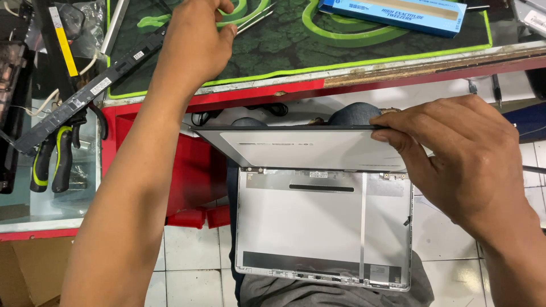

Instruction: Disconnecting the display cable from a laptop screen using tweezers and a prying tool.

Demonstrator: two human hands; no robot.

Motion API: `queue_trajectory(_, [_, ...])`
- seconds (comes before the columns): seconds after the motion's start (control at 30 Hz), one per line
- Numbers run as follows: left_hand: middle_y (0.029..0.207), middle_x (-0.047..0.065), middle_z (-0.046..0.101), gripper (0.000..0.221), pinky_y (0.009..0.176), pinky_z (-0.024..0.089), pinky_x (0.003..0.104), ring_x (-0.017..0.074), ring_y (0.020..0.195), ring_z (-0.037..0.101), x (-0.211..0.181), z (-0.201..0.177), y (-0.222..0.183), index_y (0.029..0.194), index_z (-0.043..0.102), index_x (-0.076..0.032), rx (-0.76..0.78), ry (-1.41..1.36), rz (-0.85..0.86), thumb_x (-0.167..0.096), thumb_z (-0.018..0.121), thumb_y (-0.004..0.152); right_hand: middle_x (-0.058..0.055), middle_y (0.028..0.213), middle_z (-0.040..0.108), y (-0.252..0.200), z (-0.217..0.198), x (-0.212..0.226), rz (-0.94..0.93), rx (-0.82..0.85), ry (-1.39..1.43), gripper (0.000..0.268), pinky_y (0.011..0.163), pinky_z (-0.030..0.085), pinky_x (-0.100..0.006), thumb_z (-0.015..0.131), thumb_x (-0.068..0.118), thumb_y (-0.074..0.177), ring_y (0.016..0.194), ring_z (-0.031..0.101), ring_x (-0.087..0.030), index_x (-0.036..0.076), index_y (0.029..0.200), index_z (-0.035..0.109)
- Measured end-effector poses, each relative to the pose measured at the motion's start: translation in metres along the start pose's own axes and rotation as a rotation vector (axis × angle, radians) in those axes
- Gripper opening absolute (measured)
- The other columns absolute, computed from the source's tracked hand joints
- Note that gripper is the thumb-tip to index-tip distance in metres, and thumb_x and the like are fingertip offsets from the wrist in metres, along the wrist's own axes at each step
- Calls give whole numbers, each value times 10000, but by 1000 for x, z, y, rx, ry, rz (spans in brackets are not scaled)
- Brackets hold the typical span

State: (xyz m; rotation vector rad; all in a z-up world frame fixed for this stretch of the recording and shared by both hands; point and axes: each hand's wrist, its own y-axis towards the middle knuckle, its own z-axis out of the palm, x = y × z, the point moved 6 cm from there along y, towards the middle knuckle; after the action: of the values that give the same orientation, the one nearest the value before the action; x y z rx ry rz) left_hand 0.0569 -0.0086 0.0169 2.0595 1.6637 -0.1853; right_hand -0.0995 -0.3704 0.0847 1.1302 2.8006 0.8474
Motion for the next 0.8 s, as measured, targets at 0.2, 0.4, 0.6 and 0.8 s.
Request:
queue_trajectory(0.2, [1249, 84, 818, 317, 1004, 579, 380, 201, 1138, 775, -129, -69, -44, 1362, 745, -45, 316, -304, 162, -262, 777, 1134, 1, 1007, 783, 7, -8, 9, -19, 14, 13, 35, 891, 519, -409, 882, 110, 1193, 902, 694, -258, 86, 1202, 858])
queue_trajectory(0.4, [1105, 91, 767, 181, 852, 533, 645, 452, 1070, 725, -209, -20, -124, 1182, 612, -156, 872, 0, 117, -321, 662, 1126, 7, 1109, 817, 1, -19, 35, -78, -14, 46, 42, 868, 503, -411, 842, 68, 1161, 897, 694, -247, 80, 1169, 803])
queue_trajectory(0.6, [869, 47, 668, 592, 802, 552, 581, 396, 725, 670, -225, -36, -157, 1336, 623, -121, 680, 126, 368, 238, 500, 881, -360, 1311, 758, -101, -34, 21, 36, -305, 58, 250, 1101, 630, -646, 884, 134, 1099, 1206, 722, -586, -35, 1232, 757])
queue_trajectory(0.8, [871, -27, 789, 458, 695, 516, 682, 492, 697, 682, -218, -61, -141, 1216, 633, -222, 687, 230, 230, 61, 520, 874, -279, 1521, 498, -214, 7, -11, 679, -480, 189, 382, 1270, 368, -495, 610, 34, 1331, 1429, 527, -413, -128, 1614, 411])
